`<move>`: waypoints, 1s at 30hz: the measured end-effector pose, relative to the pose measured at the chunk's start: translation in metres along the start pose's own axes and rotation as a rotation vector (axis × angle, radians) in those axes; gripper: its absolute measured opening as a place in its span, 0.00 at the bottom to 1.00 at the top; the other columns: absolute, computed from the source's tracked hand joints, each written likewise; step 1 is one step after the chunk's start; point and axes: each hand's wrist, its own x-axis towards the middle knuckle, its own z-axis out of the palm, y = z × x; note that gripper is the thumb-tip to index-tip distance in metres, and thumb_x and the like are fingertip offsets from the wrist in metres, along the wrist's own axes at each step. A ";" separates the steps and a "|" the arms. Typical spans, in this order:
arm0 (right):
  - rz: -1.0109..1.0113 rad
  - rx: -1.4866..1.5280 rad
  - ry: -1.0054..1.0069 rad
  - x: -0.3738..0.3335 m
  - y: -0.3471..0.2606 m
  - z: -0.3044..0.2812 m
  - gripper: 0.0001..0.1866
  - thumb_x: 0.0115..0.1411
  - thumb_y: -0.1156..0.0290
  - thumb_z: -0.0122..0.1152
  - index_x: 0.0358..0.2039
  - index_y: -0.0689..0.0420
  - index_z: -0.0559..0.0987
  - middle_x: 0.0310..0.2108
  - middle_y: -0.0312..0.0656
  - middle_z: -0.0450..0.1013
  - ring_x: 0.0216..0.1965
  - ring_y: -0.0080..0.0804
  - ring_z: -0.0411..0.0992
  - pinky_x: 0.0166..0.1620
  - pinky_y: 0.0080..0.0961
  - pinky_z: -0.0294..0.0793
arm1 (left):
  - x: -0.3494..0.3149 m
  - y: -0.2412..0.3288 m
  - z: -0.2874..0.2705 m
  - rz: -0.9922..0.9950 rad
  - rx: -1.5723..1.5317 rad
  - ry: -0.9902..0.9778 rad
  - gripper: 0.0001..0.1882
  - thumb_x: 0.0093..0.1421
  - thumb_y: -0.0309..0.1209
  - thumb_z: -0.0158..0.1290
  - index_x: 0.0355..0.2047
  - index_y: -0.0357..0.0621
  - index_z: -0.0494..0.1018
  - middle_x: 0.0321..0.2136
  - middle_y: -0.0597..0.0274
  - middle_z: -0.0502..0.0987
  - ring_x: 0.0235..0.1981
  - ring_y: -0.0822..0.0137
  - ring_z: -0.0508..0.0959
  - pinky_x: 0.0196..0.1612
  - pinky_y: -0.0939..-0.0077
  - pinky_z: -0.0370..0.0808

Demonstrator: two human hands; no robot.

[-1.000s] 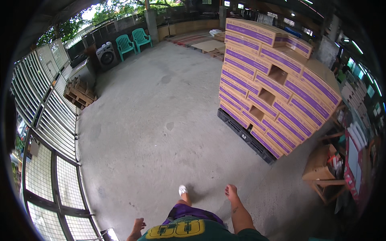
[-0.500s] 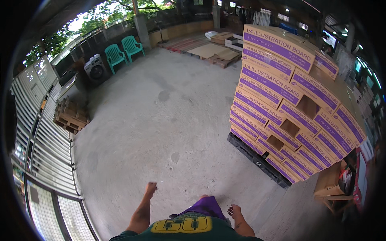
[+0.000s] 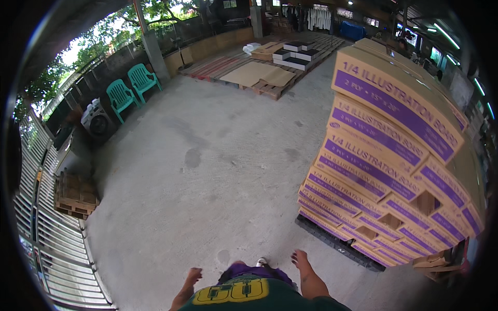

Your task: The person moves illustration boards from a pallet and stacks them onto a table alongside other stacks.

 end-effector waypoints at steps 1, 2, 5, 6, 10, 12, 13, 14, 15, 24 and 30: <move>-0.069 -0.050 -0.072 0.007 -0.035 0.040 0.11 0.59 0.63 0.59 0.42 0.48 0.72 0.33 0.37 0.71 0.35 0.33 0.73 0.34 0.37 0.71 | 0.006 0.003 -0.008 -0.094 -0.145 0.067 0.16 0.56 0.40 0.52 0.27 0.36 0.75 0.20 0.54 0.77 0.22 0.59 0.80 0.26 0.59 0.73; -0.108 -0.091 -0.098 0.017 -0.075 0.082 0.12 0.60 0.62 0.59 0.42 0.49 0.73 0.34 0.37 0.71 0.36 0.33 0.73 0.36 0.36 0.71 | 0.018 0.018 -0.019 -0.175 -0.284 0.134 0.15 0.56 0.39 0.51 0.29 0.37 0.75 0.21 0.55 0.77 0.22 0.59 0.80 0.25 0.59 0.72; -0.203 -0.143 -0.165 0.057 -0.162 0.170 0.13 0.60 0.61 0.59 0.44 0.49 0.73 0.35 0.36 0.72 0.38 0.32 0.73 0.38 0.35 0.71 | 0.059 0.066 -0.045 -0.315 -0.137 0.117 0.15 0.57 0.37 0.50 0.34 0.35 0.74 0.25 0.52 0.78 0.24 0.58 0.81 0.25 0.60 0.72; -0.238 -0.138 -0.197 0.075 -0.186 0.200 0.13 0.60 0.61 0.59 0.44 0.49 0.73 0.36 0.36 0.72 0.38 0.32 0.73 0.38 0.35 0.71 | 0.080 0.089 -0.060 -0.352 -0.062 0.103 0.15 0.57 0.37 0.50 0.34 0.35 0.74 0.25 0.52 0.78 0.25 0.58 0.81 0.25 0.60 0.72; -0.169 0.008 -0.117 0.146 -0.243 0.248 0.15 0.59 0.60 0.60 0.44 0.49 0.73 0.36 0.37 0.72 0.38 0.34 0.73 0.39 0.36 0.70 | 0.192 0.220 -0.092 -0.196 -0.153 0.128 0.16 0.58 0.38 0.49 0.35 0.35 0.74 0.25 0.52 0.78 0.22 0.58 0.81 0.25 0.60 0.72; -0.038 0.063 0.012 0.184 -0.254 0.238 0.13 0.58 0.60 0.59 0.43 0.49 0.73 0.35 0.36 0.72 0.35 0.33 0.74 0.36 0.38 0.71 | 0.276 0.335 -0.090 -0.132 -0.004 0.097 0.16 0.57 0.38 0.48 0.28 0.35 0.75 0.19 0.53 0.76 0.19 0.58 0.79 0.22 0.60 0.72; 0.005 0.102 0.056 0.195 -0.256 0.237 0.14 0.58 0.60 0.59 0.43 0.49 0.73 0.36 0.37 0.72 0.36 0.34 0.73 0.37 0.40 0.71 | 0.325 0.400 -0.091 -0.124 0.107 0.088 0.17 0.57 0.38 0.48 0.24 0.35 0.75 0.16 0.53 0.75 0.19 0.57 0.79 0.21 0.60 0.71; 0.070 0.123 0.089 0.199 -0.261 0.245 0.14 0.58 0.61 0.58 0.43 0.49 0.72 0.36 0.38 0.71 0.36 0.35 0.73 0.38 0.42 0.71 | 0.363 0.451 -0.095 0.000 0.220 0.076 0.17 0.55 0.39 0.49 0.21 0.36 0.75 0.15 0.52 0.74 0.19 0.56 0.78 0.21 0.61 0.71; 0.065 0.152 0.115 0.203 -0.273 0.249 0.14 0.58 0.61 0.58 0.43 0.49 0.72 0.37 0.38 0.71 0.37 0.36 0.73 0.39 0.43 0.71 | 0.397 0.504 -0.090 0.234 0.199 0.083 0.16 0.53 0.39 0.50 0.21 0.36 0.75 0.17 0.51 0.76 0.18 0.55 0.77 0.23 0.58 0.70; 0.008 0.351 0.277 0.319 -0.414 0.250 0.14 0.58 0.64 0.56 0.44 0.48 0.71 0.37 0.40 0.70 0.39 0.38 0.71 0.43 0.45 0.69 | 0.574 1.002 0.135 0.760 0.369 -0.081 0.18 0.58 0.43 0.52 0.39 0.41 0.79 0.37 0.41 0.80 0.43 0.44 0.79 0.46 0.56 0.74; 0.059 0.415 0.317 0.440 -0.684 0.299 0.11 0.59 0.60 0.56 0.39 0.50 0.72 0.33 0.37 0.71 0.34 0.35 0.71 0.37 0.38 0.70 | 0.640 1.112 0.202 0.451 0.544 -0.331 0.21 0.57 0.47 0.55 0.43 0.46 0.79 0.28 0.48 0.81 0.36 0.51 0.82 0.43 0.61 0.76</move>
